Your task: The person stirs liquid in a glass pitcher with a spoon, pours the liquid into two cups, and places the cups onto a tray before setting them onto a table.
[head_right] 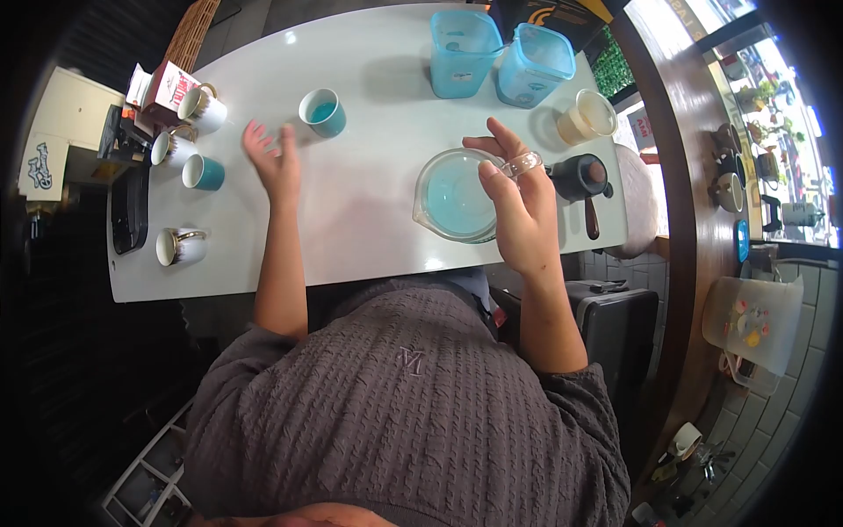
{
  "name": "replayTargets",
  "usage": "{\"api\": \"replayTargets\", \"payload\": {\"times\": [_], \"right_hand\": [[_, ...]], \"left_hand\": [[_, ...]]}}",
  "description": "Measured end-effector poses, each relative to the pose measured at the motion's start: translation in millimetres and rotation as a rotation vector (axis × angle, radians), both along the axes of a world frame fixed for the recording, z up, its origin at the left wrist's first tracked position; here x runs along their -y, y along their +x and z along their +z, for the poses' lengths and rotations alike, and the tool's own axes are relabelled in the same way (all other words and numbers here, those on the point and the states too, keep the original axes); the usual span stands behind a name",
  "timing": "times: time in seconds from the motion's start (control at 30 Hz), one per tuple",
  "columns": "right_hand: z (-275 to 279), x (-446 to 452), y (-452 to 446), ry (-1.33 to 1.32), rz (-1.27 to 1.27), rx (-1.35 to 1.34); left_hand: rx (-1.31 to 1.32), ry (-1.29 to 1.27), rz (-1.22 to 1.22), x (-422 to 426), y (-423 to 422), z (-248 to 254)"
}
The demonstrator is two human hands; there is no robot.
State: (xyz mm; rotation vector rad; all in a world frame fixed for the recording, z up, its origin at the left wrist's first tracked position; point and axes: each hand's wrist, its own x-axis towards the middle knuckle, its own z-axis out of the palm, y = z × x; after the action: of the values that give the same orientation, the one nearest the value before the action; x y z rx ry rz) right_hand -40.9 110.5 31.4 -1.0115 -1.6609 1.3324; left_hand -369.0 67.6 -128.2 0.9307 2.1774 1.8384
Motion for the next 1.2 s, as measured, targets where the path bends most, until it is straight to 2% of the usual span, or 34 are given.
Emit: {"api": "replayTargets", "payload": {"times": [0.03,0.1,0.13,0.2,0.43,0.5,0.63,0.7,0.77,0.83,0.87,0.9,0.97,1.0,1.1,1.17,1.2], "right_hand": [[-0.6,0.3,-1.0,0.005,0.000,0.043],[-5.4,-1.9,-3.3,-0.007,0.029,0.001],[-6.9,-2.7,-5.0,-0.015,0.047,-0.040],[-6.0,-2.2,-10.6,-0.020,0.071,-0.036],[-2.2,-1.9,-18.6,-0.025,0.128,-0.045],[-2.0,-4.2,-17.4,-0.012,0.124,-0.034],[2.6,-8.9,-15.1,0.014,0.105,-0.015],[6.0,-13.1,-14.2,0.032,0.093,-0.032],[11.5,-19.8,-13.2,0.067,0.100,-0.017],[18.7,-28.9,-13.5,0.089,0.089,-0.018],[24.5,-33.3,-13.6,0.127,0.101,-0.005],[30.2,-38.7,-14.1,0.167,0.114,0.009],[41.0,-50.6,-17.4,0.223,0.108,0.021],[48.2,-55.7,-19.7,0.266,0.132,0.027],[61.9,-71.2,-29.8,0.349,0.148,0.015],[76.5,-77.1,-34.2,0.564,0.176,0.082],[87.2,-78.2,-31.8,0.613,0.226,0.210]], "left_hand": [[-0.001,-0.006,0.011,9.6,-9.7,-5.2],[-0.290,-0.036,0.495,29.8,-32.9,-17.8],[-0.293,-0.039,0.504,37.3,-43.8,-21.2],[-0.292,-0.212,0.735,49.4,-62.8,-23.0],[-0.088,-0.241,0.833,47.0,-115.2,-30.9],[0.070,-0.427,0.874,46.8,-116.8,-18.8],[0.017,-0.512,0.933,49.0,-116.8,-12.4],[-0.026,-0.420,0.789,57.3,-110.8,-5.5],[-0.138,-0.352,0.777,60.0,-102.9,-2.3],[-0.165,0.176,0.553,61.4,-87.7,9.8],[-0.151,0.246,0.476,62.2,-75.5,23.1],[-0.150,0.254,0.470,62.9,-62.7,36.2],[-0.186,0.275,0.135,66.1,-37.5,61.2],[-0.228,0.238,0.048,67.6,-25.7,71.7],[-0.096,0.282,-0.205,63.4,24.1,102.8],[-0.102,0.265,-0.352,60.3,50.7,114.6],[-0.154,0.242,-0.428,58.2,60.2,120.6]]}}
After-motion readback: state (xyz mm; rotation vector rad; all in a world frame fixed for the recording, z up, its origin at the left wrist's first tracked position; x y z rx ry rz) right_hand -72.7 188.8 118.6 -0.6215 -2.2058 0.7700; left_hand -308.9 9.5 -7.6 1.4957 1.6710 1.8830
